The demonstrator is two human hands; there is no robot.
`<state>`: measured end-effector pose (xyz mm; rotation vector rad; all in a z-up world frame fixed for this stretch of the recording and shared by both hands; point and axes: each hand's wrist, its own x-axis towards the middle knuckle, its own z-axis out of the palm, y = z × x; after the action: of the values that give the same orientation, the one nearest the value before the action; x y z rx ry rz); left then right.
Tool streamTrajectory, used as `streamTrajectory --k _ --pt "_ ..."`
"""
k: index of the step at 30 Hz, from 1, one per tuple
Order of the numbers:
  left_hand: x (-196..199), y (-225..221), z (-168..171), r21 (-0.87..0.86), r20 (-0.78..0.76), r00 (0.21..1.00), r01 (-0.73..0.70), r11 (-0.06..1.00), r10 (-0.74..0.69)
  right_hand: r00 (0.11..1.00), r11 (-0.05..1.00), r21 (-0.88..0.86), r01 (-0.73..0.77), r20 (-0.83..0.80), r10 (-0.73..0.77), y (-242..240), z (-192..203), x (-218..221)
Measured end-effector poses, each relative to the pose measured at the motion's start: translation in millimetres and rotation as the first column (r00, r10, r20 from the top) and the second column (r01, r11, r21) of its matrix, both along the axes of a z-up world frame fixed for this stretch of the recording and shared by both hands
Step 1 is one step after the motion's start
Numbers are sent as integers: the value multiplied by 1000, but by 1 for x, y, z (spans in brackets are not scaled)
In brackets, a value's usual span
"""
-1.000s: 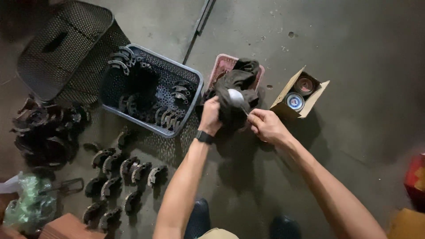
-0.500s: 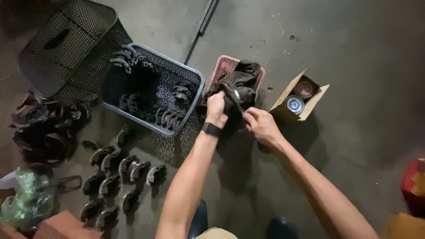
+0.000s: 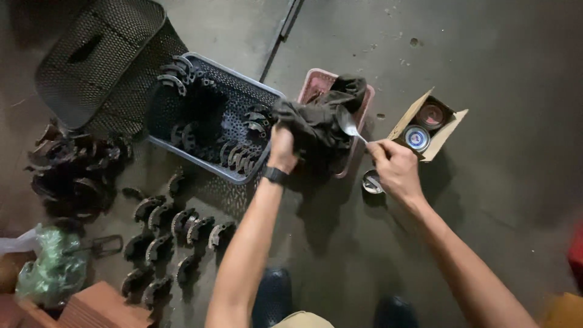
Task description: Mixing grease or a lubricant compound in a small container using spoons.
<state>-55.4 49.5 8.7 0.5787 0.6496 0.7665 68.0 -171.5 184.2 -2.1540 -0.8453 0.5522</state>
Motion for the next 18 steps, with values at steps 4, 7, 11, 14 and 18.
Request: streamTrajectory --k 4,7,11,14,18 --pt "2 -38 40 -46 60 998 23 999 -20 992 997 57 59 -118 -52 33 -14 -13" --pt "16 -45 39 307 -220 963 222 925 -158 997 994 101 -44 -63 51 45 -38 -13" --pt "35 -32 34 557 -326 944 151 816 48 977 978 88 -187 122 175 45 -19 -16" --pt "35 -23 54 629 -382 920 189 754 88 968 978 61 -199 166 187 38 -14 -16" --pt "45 -11 46 655 -303 925 28 755 228 955 983 34 -181 243 167 28 -5 -16"
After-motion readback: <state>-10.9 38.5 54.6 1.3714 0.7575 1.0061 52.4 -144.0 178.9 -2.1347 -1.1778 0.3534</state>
